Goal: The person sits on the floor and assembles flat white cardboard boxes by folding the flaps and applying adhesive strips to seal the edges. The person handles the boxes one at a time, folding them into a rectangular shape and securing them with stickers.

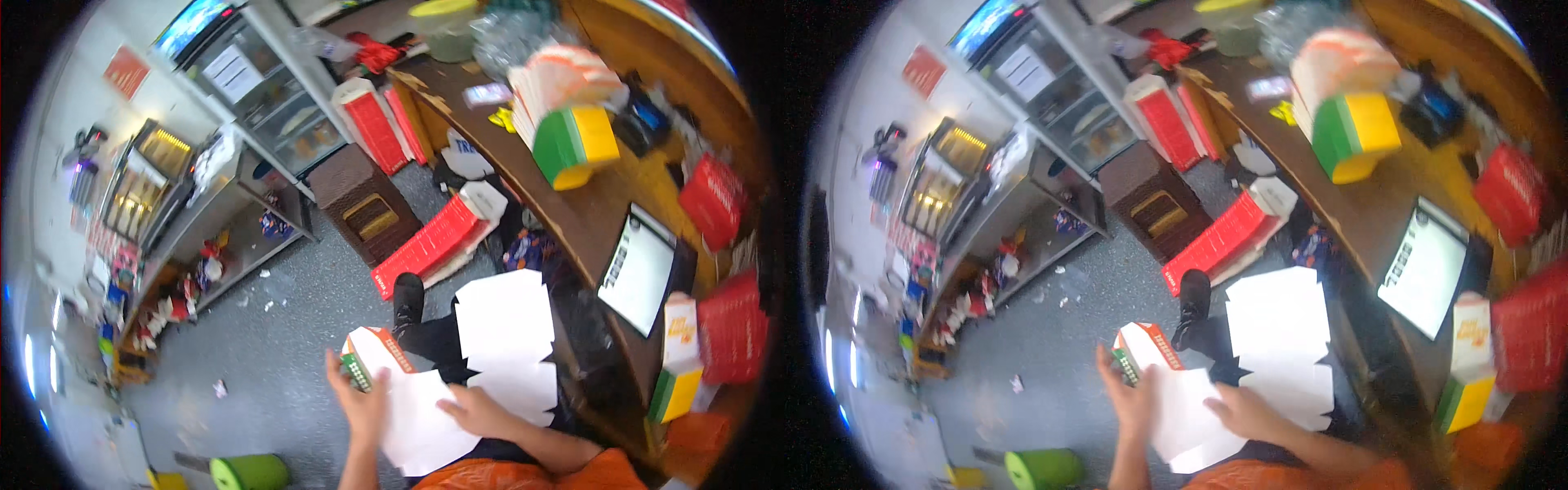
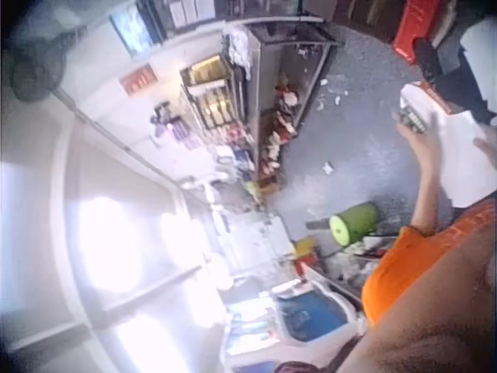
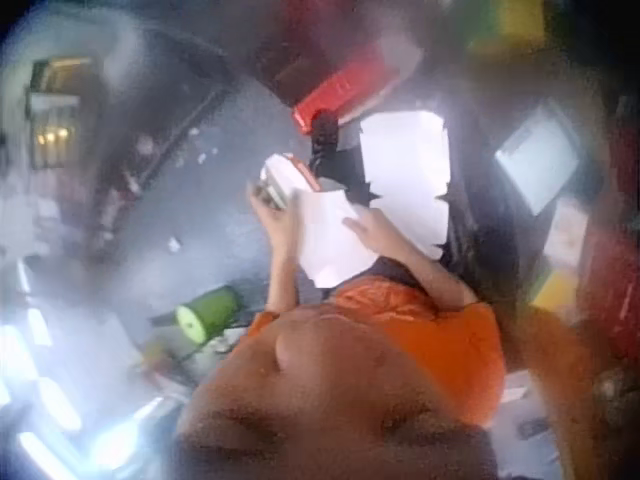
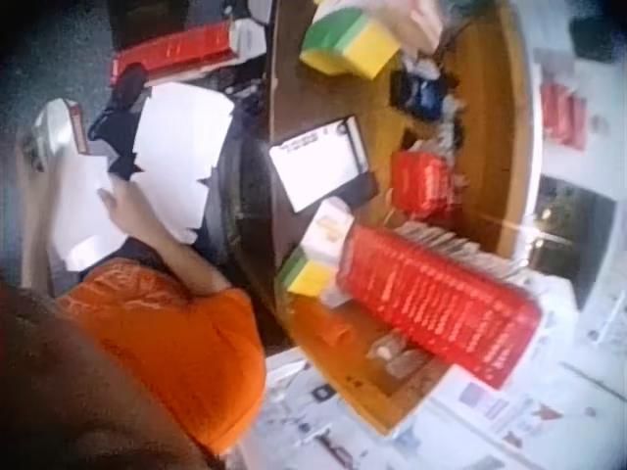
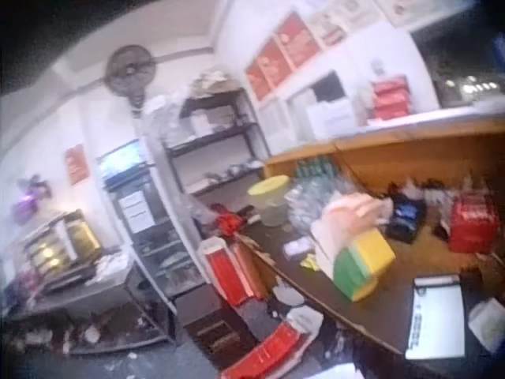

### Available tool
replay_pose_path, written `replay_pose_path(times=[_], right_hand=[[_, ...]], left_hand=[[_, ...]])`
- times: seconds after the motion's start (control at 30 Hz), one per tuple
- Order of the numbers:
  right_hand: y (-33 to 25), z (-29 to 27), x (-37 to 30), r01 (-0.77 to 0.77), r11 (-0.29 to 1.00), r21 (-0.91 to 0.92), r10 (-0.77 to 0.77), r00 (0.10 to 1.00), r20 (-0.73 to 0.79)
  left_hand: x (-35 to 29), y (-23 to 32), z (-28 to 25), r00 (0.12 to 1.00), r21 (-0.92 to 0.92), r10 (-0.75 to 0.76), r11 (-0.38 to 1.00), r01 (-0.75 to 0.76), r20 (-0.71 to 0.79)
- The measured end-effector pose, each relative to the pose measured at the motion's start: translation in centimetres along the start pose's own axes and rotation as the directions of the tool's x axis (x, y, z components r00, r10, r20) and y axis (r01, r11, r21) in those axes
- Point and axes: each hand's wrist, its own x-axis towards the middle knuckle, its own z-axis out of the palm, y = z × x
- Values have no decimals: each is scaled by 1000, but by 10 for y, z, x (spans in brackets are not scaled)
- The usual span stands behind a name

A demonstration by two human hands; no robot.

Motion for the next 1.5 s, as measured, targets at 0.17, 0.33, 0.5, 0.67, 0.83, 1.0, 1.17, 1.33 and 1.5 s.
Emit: replay_pose_path(times=[0.17,0.33,0.5,0.67,0.83,1.0,1.17,1.33,1.5], right_hand=[[1,-13,10,-93,992,-87,71,972,-225],[14,-4,10,-48,992,-113,34,991,-127],[0,-4,8,-283,891,354,195,944,265],[-11,5,-1,54,972,-229,-35,996,88],[4,19,-15,27,934,-356,-44,998,-41],[-14,-6,-18,-97,956,-277,123,990,75],[-2,-10,-21,-76,965,-250,109,987,118],[-10,-14,-20,-345,936,62,327,924,198],[16,-11,-22,-329,931,155,279,919,279]], left_hand=[[-66,34,14,698,394,146,737,-550,701],[-77,1,7,646,156,292,825,-544,705],[-79,-26,-9,793,170,-110,985,9,599],[-103,-72,8,804,-50,-292,928,369,518],[-112,-73,8,550,-87,-491,688,721,676],[-111,-80,1,445,-115,-299,711,694,844],[-112,-67,4,436,-126,-306,681,722,846],[-118,-82,8,525,-277,-367,549,789,768],[-123,-86,3,518,-274,-356,550,789,777]])
